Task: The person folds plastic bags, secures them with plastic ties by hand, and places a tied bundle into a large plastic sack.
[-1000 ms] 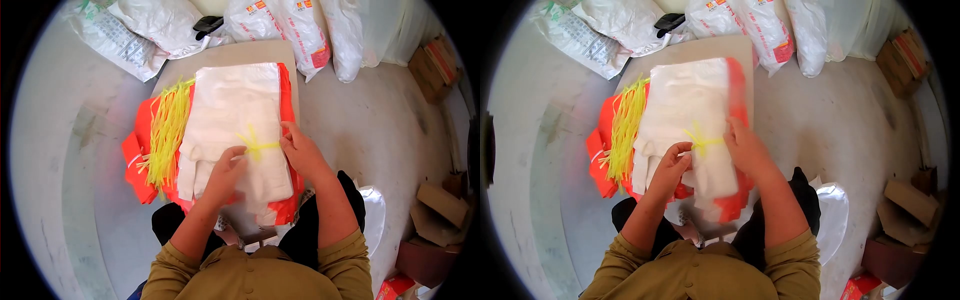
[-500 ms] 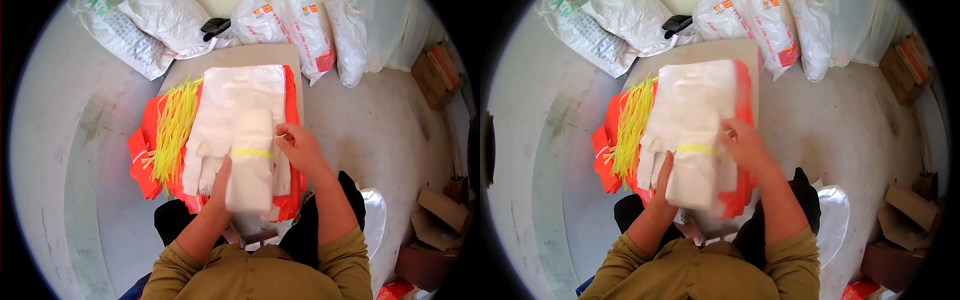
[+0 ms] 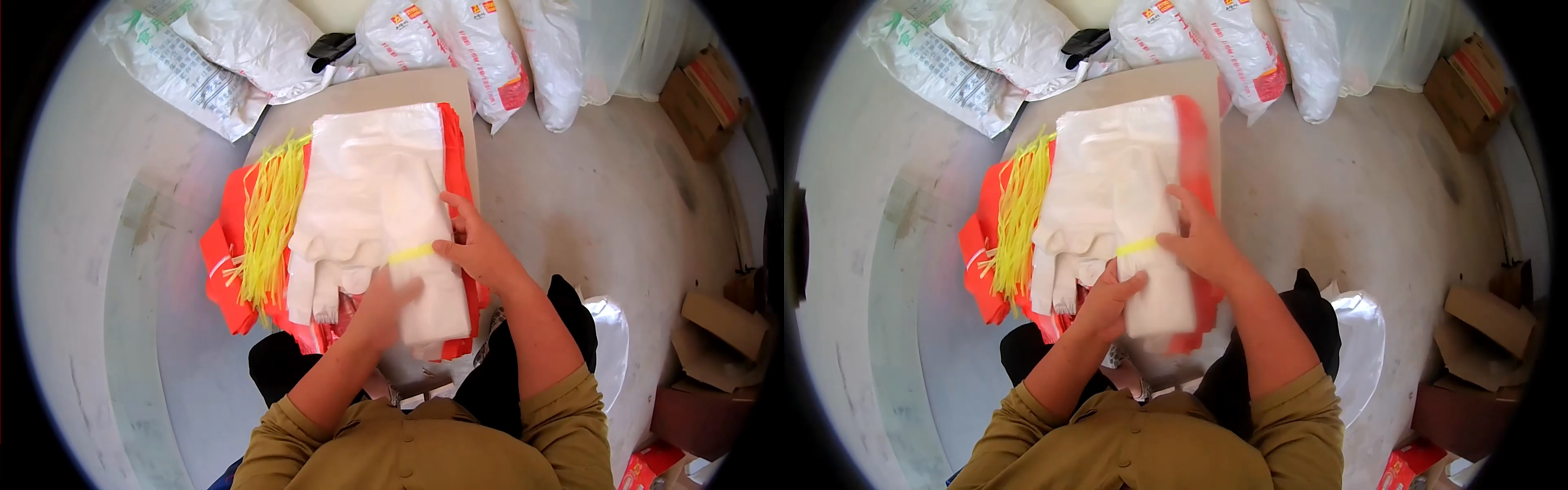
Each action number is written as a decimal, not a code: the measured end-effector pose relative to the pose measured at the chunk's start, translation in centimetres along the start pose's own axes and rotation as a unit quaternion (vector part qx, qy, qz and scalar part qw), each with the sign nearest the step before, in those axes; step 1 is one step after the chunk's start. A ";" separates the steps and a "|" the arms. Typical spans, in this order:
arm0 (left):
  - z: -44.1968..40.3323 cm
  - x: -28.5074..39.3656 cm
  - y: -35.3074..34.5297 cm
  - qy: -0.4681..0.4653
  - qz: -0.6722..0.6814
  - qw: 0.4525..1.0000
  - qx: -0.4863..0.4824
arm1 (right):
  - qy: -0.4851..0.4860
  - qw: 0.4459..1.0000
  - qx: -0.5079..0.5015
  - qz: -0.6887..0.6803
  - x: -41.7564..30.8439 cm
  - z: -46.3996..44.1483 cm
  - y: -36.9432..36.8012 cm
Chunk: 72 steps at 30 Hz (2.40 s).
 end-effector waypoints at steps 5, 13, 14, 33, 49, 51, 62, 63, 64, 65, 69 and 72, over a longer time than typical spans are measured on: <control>0.6 0.7 -0.8 -0.012 -0.027 1.000 -0.004 | 0.064 0.992 0.013 0.106 0.4 0.1 -0.2; 1.1 1.0 -1.4 -0.028 -0.051 0.998 -0.011 | 0.062 0.993 0.009 -0.096 1.6 -0.8 -0.2; 1.3 1.1 -1.6 -0.026 -0.058 0.998 -0.011 | 0.067 0.995 0.031 -0.074 1.8 -1.0 0.2; 5.5 -3.1 -0.8 0.038 -0.209 0.976 -0.035 | 0.077 0.974 0.135 -0.168 2.4 -3.8 2.7; 7.6 -3.0 -4.3 0.078 0.085 0.990 -0.080 | -0.025 0.999 0.034 -0.005 4.6 8.6 0.4; 8.0 -3.1 -5.2 0.067 0.074 0.991 -0.090 | -0.016 0.995 0.040 -0.086 6.3 9.7 -0.5; 11.5 -6.1 -9.6 0.006 -0.129 0.966 -0.225 | -0.040 0.966 0.167 -0.193 12.0 18.8 0.4; 11.7 -6.0 -10.3 0.004 -0.143 0.960 -0.241 | -0.022 0.967 0.184 -0.174 11.7 19.8 0.9; 12.1 -5.7 -11.0 0.002 -0.157 0.954 -0.257 | -0.004 0.967 0.202 -0.155 11.2 20.8 1.5; 12.4 -5.4 -11.7 0.000 -0.171 0.947 -0.272 | 0.013 0.967 0.218 -0.135 10.6 21.8 2.1; 15.0 -6.0 -14.2 0.169 -0.130 0.893 -0.396 | 0.078 0.927 0.296 -0.218 8.5 27.0 6.7; 15.7 -7.3 -14.5 0.153 -0.196 0.857 -0.451 | 0.109 0.899 0.362 -0.220 9.7 31.8 12.0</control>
Point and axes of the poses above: each hand's wrist, its own z-axis away from the middle knuckle, its own y-axis out of the back of the hand, x = y × z, the point moved 7 cm from there along -z, towards the middle knuckle, and after that the axes turned 4 degrees about -y, right-handed, at the moved point
